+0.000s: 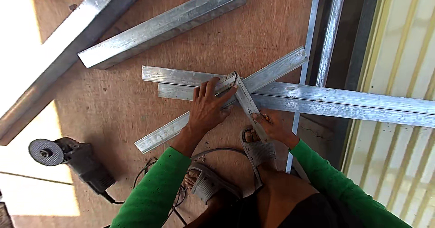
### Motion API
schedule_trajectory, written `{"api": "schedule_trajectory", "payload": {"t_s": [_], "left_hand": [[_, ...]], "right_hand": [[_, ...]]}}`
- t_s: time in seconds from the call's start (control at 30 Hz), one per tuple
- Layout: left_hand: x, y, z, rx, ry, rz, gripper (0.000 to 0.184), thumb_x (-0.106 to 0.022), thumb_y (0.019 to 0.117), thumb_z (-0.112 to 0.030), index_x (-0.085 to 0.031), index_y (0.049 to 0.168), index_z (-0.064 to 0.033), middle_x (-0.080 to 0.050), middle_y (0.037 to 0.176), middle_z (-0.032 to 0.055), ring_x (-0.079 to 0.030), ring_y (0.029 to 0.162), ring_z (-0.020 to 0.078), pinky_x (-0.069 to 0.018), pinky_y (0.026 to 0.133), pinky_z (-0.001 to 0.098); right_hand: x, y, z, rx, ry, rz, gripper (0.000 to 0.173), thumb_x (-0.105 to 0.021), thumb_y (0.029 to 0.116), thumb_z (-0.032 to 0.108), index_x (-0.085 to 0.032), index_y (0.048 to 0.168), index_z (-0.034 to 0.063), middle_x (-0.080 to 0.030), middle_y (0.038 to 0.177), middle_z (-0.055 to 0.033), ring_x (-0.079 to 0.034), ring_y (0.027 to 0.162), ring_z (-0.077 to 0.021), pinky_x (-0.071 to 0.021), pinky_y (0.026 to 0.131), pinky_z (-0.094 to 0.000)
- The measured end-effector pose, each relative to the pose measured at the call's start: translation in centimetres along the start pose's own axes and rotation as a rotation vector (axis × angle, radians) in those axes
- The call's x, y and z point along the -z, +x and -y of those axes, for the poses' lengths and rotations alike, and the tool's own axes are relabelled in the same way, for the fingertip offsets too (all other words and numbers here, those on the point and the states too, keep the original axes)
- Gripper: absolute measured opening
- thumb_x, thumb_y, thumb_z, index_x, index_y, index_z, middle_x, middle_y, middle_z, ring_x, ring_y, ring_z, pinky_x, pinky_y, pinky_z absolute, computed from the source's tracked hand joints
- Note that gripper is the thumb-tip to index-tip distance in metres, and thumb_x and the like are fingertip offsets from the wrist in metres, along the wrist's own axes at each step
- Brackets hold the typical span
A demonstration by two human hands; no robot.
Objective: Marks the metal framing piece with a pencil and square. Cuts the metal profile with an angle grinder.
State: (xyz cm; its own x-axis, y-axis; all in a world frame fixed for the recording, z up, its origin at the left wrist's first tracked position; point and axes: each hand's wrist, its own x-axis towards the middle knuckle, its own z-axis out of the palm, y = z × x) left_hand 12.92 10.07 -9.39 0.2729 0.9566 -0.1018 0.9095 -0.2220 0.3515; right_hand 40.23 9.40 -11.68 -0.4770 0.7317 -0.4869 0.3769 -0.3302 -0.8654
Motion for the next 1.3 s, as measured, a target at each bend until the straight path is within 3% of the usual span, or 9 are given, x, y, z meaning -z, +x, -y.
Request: {"api": "schedule_trajectory", "payload": {"t_s": [0.23,0.37,0.5,0.57,0.7,0.83,0.9,1.03,1.3], "left_hand": [[-0.3,-0.1,0.6,-0.025,-0.048,-0.064,0.068,-0.080,0.0786,-0.042,-0.061,0.143,-0.0326,-0.048,0.145,0.0221,-0.052,0.120,0.0418,-0.0426,0.087,0.0559],[-0.2,0.0,0.6,-0.041,-0.056,-0.081,0.068,-0.080,0.0794,-0.042,-0.061,0.143,-0.0309,-0.050,0.143,0.0239,-0.054,0.115,0.0424,-0.0439,0.085,0.0561],[-0.2,0.0,0.6,-0.036,-0.051,-0.078,0.066,-0.079,0.0798,-0.044,-0.062,0.143,-0.0313,-0.050,0.143,0.0230,-0.054,0.114,0.0413,-0.0431,0.085,0.0548],[-0.1,0.0,0.6,-0.035,-0.049,-0.072,0.066,-0.079,0.0798,-0.044,-0.062,0.142,-0.0312,-0.050,0.144,0.0230,-0.053,0.115,0.0414,-0.0433,0.086,0.0552],[-0.1,0.0,0.7,-0.037,-0.062,-0.074,0.064,-0.078,0.0808,-0.042,-0.063,0.142,-0.0303,-0.050,0.143,0.0233,-0.053,0.116,0.0415,-0.0428,0.085,0.0554],[-0.1,0.1,0.7,-0.037,-0.061,-0.075,0.063,-0.077,0.0809,-0.044,-0.063,0.142,-0.0310,-0.050,0.143,0.0224,-0.053,0.115,0.0399,-0.0427,0.085,0.0546],[-0.1,0.1,0.8,-0.043,-0.060,-0.081,0.065,-0.077,0.0800,-0.044,-0.063,0.142,-0.0310,-0.050,0.143,0.0224,-0.054,0.115,0.0401,-0.0429,0.085,0.0545],[-0.1,0.1,1.0,-0.047,-0.061,-0.071,0.067,-0.078,0.0787,-0.043,-0.062,0.143,-0.0309,-0.049,0.144,0.0226,-0.053,0.116,0.0411,-0.0436,0.085,0.0549],[-0.1,0.2,1.2,-0.057,-0.070,-0.078,0.065,-0.078,0.0796,-0.044,-0.063,0.141,-0.0317,-0.052,0.140,0.0229,-0.055,0.112,0.0400,-0.0437,0.084,0.0538]], "right_hand": [[1.9,-0.8,1.0,-0.016,-0.055,-0.294,0.034,-0.045,0.1103,0.033,-0.068,0.106,0.0087,-0.063,0.073,0.0002,-0.053,0.053,-0.0086,-0.0459,0.049,-0.0258],[3.5,-0.7,3.3,0.025,0.113,-0.363,0.051,-0.028,0.1131,0.040,-0.065,0.113,0.0049,-0.068,0.089,-0.0054,-0.067,0.065,-0.0140,-0.0607,0.056,-0.0302],[4.2,-0.7,4.9,0.128,0.111,-0.407,0.074,-0.013,0.1085,0.058,-0.066,0.095,0.0083,-0.059,0.063,-0.0029,-0.055,0.048,-0.0115,-0.0462,0.043,-0.0244],[4.2,-0.5,5.5,0.233,0.154,-0.392,0.071,-0.018,0.1092,0.057,-0.068,0.102,0.0069,-0.065,0.071,-0.0035,-0.058,0.053,-0.0104,-0.0491,0.047,-0.0227],[3.9,0.9,6.5,0.483,0.015,-0.342,0.042,-0.040,0.1123,0.026,-0.062,0.130,-0.0055,-0.072,0.116,-0.0140,-0.073,0.101,-0.0170,-0.0624,0.089,-0.0324],[3.1,3.0,6.5,0.570,-0.198,-0.412,0.021,-0.063,0.1002,0.009,-0.070,0.113,-0.0060,-0.072,0.109,-0.0148,-0.071,0.100,-0.0149,-0.0604,0.087,-0.0282],[3.0,3.4,6.6,0.574,-0.256,-0.393,0.021,-0.062,0.0990,0.008,-0.069,0.113,-0.0054,-0.072,0.113,-0.0160,-0.071,0.105,-0.0172,-0.0604,0.090,-0.0293],[2.6,3.5,6.9,0.544,-0.347,-0.385,0.026,-0.062,0.0998,0.010,-0.070,0.120,-0.0044,-0.073,0.103,-0.0133,-0.069,0.084,-0.0108,-0.0586,0.073,-0.0238],[2.7,4.7,5.5,0.626,-0.316,-0.383,0.024,-0.061,0.1005,0.010,-0.072,0.116,-0.0042,-0.075,0.104,-0.0130,-0.071,0.087,-0.0117,-0.0609,0.077,-0.0270]]}}
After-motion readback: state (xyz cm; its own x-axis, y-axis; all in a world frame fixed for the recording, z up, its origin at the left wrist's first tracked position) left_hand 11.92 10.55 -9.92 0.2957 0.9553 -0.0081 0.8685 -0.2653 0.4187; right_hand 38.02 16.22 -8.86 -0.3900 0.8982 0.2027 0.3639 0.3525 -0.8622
